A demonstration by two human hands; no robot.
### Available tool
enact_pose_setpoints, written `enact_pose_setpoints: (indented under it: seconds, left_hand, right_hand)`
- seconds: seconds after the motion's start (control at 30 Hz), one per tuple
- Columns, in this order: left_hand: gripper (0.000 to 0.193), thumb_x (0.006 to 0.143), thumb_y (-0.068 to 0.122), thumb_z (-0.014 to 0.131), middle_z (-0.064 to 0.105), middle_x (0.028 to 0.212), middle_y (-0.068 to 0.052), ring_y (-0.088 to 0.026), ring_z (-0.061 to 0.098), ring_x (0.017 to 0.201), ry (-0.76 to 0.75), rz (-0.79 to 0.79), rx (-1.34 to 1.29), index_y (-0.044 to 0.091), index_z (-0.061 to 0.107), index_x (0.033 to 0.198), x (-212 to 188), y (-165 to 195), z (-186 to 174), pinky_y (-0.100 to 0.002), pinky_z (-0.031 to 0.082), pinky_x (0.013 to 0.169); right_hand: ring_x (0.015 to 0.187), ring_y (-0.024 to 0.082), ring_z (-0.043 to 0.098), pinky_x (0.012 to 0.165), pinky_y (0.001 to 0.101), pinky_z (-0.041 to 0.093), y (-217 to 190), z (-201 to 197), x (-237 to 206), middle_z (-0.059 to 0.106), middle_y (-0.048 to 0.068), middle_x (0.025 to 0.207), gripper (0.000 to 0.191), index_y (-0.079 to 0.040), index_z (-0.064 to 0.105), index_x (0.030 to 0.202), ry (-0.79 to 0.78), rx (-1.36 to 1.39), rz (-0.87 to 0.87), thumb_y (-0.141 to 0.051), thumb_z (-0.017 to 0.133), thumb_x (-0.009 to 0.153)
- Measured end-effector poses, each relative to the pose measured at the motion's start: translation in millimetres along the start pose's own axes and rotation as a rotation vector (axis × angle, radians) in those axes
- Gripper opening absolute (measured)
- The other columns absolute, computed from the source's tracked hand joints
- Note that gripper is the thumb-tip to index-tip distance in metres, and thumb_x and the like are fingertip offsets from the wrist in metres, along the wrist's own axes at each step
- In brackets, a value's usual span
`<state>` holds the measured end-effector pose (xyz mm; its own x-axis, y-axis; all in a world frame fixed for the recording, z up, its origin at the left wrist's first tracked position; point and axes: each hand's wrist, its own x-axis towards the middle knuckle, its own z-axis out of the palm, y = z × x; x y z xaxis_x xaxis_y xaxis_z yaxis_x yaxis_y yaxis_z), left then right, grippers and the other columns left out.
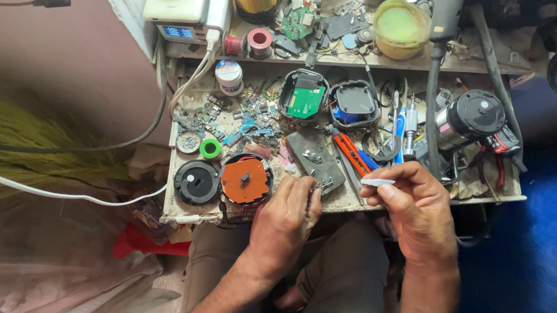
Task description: The person disassembles a small round speaker at a cluttered workbench, using a screwdriver to remove its back cover and then working on the internal components with tweezers and pliers, handling small parts one at a time on the bench.
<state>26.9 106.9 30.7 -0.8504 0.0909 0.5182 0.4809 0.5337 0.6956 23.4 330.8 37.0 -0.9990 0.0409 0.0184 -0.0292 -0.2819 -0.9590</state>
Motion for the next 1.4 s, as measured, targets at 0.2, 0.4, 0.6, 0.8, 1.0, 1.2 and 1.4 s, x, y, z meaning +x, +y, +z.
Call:
enact_pose_setpoints:
  seconds: [0.2, 0.4, 0.6, 0.8, 1.0, 1.2, 1.4]
  left_hand:
    - [0.019, 0.094, 0.007, 0.072, 0.063, 0.095, -0.013, -0.033, 0.069, 0.079, 0.002, -0.006, -0.008, 0.004, 0.062, 0.11, -0.3, 0.8, 0.2, -0.043, 0.056, 0.065]
    - [0.018, 0.094, 0.008, 0.072, 0.063, 0.094, -0.013, -0.033, 0.069, 0.078, -0.003, -0.013, 0.009, 0.005, 0.062, 0.109, -0.6, 1.9, 1.1, -0.042, 0.056, 0.063]
    - [0.018, 0.094, 0.008, 0.073, 0.063, 0.094, -0.013, -0.032, 0.069, 0.077, 0.009, -0.012, 0.009, 0.005, 0.062, 0.109, -0.4, 2.5, 1.3, -0.042, 0.056, 0.062]
    - [0.018, 0.094, 0.008, 0.072, 0.063, 0.094, -0.012, -0.032, 0.07, 0.077, 0.003, -0.014, 0.005, 0.005, 0.062, 0.109, -0.3, 3.5, 0.8, -0.041, 0.056, 0.062]
    - [0.018, 0.095, 0.009, 0.072, 0.064, 0.095, -0.012, -0.032, 0.07, 0.077, -0.003, -0.016, 0.0, 0.005, 0.062, 0.11, -0.6, 3.7, 0.6, -0.041, 0.056, 0.061]
    - [0.018, 0.096, 0.01, 0.072, 0.063, 0.095, -0.012, -0.031, 0.07, 0.076, -0.013, -0.018, 0.001, 0.005, 0.062, 0.11, -1.1, 3.5, 0.7, -0.041, 0.056, 0.061]
    - [0.018, 0.095, 0.009, 0.072, 0.063, 0.095, -0.012, -0.031, 0.069, 0.076, -0.001, -0.008, 0.008, 0.005, 0.062, 0.11, -1.1, 3.5, 1.5, -0.041, 0.056, 0.06]
  right_hand:
    - [0.087, 0.016, 0.071, 0.08, 0.0284, 0.058, 2.0, 5.5, -0.5, 0.075, 0.013, 0.097, 0.017, 0.003, 0.07, 0.111, 0.049, -0.097, 0.002, -0.002, 0.07, 0.095]
    - [0.082, 0.009, 0.069, 0.077, 0.0235, 0.057, -2.2, 19.3, -1.6, 0.074, 0.007, 0.093, 0.02, 0.002, 0.072, 0.112, 0.089, -0.303, 0.018, -0.002, 0.071, 0.092]
    - [0.08, 0.003, 0.062, 0.069, 0.0167, 0.049, -9.1, 37.3, 0.1, 0.069, 0.0, 0.095, 0.018, 0.002, 0.074, 0.109, 0.051, -0.493, -0.093, -0.001, 0.073, 0.091]
    - [0.073, 0.005, 0.061, 0.063, 0.0193, 0.048, -19.0, 49.9, 3.7, 0.069, 0.002, 0.088, 0.016, -0.002, 0.077, 0.103, 0.019, -0.817, -0.201, -0.001, 0.075, 0.088]
    - [0.077, 0.007, 0.064, 0.067, 0.0208, 0.051, -20.9, 55.3, 4.7, 0.071, 0.003, 0.09, 0.016, -0.003, 0.077, 0.103, 0.01, -0.877, -0.275, -0.002, 0.075, 0.087]
    - [0.078, 0.007, 0.066, 0.068, 0.0215, 0.052, -21.3, 56.8, 4.0, 0.072, 0.004, 0.09, 0.015, -0.003, 0.076, 0.102, 0.004, -0.897, -0.29, -0.001, 0.075, 0.087]
    - [0.078, 0.008, 0.068, 0.069, 0.0218, 0.053, -22.2, 59.1, 4.7, 0.072, 0.005, 0.089, 0.015, -0.002, 0.076, 0.101, 0.003, -0.917, -0.304, 0.0, 0.075, 0.086]
